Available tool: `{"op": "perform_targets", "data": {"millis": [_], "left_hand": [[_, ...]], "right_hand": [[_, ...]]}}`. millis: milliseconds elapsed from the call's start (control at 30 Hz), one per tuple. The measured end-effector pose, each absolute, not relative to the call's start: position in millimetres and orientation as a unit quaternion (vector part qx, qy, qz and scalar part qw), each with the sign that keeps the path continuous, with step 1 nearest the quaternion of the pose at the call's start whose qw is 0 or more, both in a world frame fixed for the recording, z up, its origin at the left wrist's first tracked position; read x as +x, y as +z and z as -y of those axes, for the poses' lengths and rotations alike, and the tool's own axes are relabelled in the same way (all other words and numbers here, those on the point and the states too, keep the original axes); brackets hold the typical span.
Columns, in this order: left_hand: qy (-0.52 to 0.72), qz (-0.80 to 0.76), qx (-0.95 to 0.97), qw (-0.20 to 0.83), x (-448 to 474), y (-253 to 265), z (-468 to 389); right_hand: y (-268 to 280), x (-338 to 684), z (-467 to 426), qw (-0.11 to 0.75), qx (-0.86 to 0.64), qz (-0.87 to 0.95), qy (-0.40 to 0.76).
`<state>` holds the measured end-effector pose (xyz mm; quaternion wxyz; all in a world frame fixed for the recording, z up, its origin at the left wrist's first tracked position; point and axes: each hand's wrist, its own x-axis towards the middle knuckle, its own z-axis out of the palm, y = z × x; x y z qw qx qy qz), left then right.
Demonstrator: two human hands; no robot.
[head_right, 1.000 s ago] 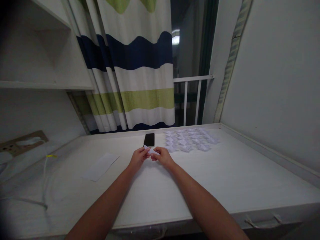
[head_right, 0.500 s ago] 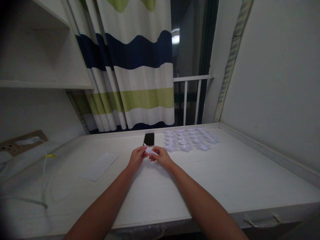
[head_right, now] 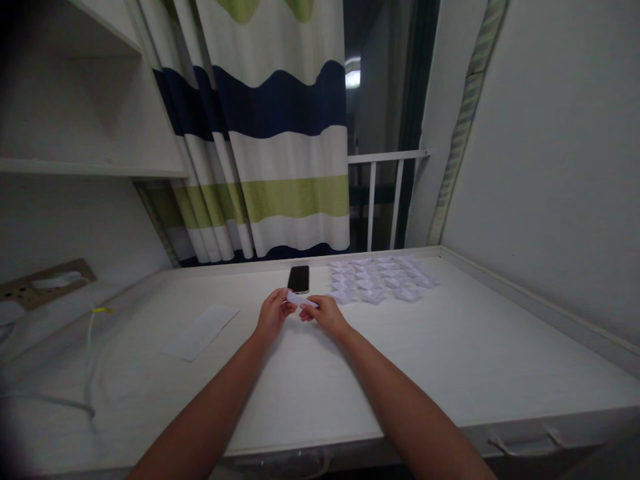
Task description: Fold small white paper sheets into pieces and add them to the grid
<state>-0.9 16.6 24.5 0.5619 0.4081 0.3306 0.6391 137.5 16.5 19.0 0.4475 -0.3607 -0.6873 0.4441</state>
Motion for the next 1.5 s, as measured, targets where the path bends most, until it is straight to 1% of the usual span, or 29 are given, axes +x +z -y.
{"op": "perform_targets", "data": {"millis": [200, 433, 600, 800, 867, 1000, 1067, 1333, 1500], "left_hand": [[0.647, -0.325, 0.388, 0.570, 0, 24, -17], [0.613, -0.328, 0.444, 0.565, 3, 22, -17], [0.642, -0.326, 0.408, 0.562, -1, 20, -21], [0.649, -0.310, 0.397, 0.570, -1, 20, -21], [0.639, -0.308, 0.412, 0.571, 0, 19, -21], [0.631, -0.304, 0.422, 0.576, 1, 18, -21], [0.633, -0.302, 0.416, 0.578, 0, 20, -21], [0.603, -0.311, 0.461, 0.572, 1, 21, -19], [0.606, -0.310, 0.478, 0.556, 2, 15, -24]], "right_hand": [[21, 137, -15, 0.449, -0.366, 0.687, 0.438], [20, 140, -16, 0.460, -0.374, 0.704, 0.392], [17, 139, -19, 0.463, -0.341, 0.708, 0.410], [17, 139, -19, 0.458, -0.359, 0.710, 0.397], [18, 140, -19, 0.456, -0.360, 0.721, 0.378], [20, 142, -16, 0.448, -0.356, 0.764, 0.296], [21, 141, -15, 0.450, -0.356, 0.770, 0.279], [17, 140, -23, 0.511, -0.361, 0.694, 0.357], [16, 139, -25, 0.530, -0.356, 0.659, 0.397]]}}
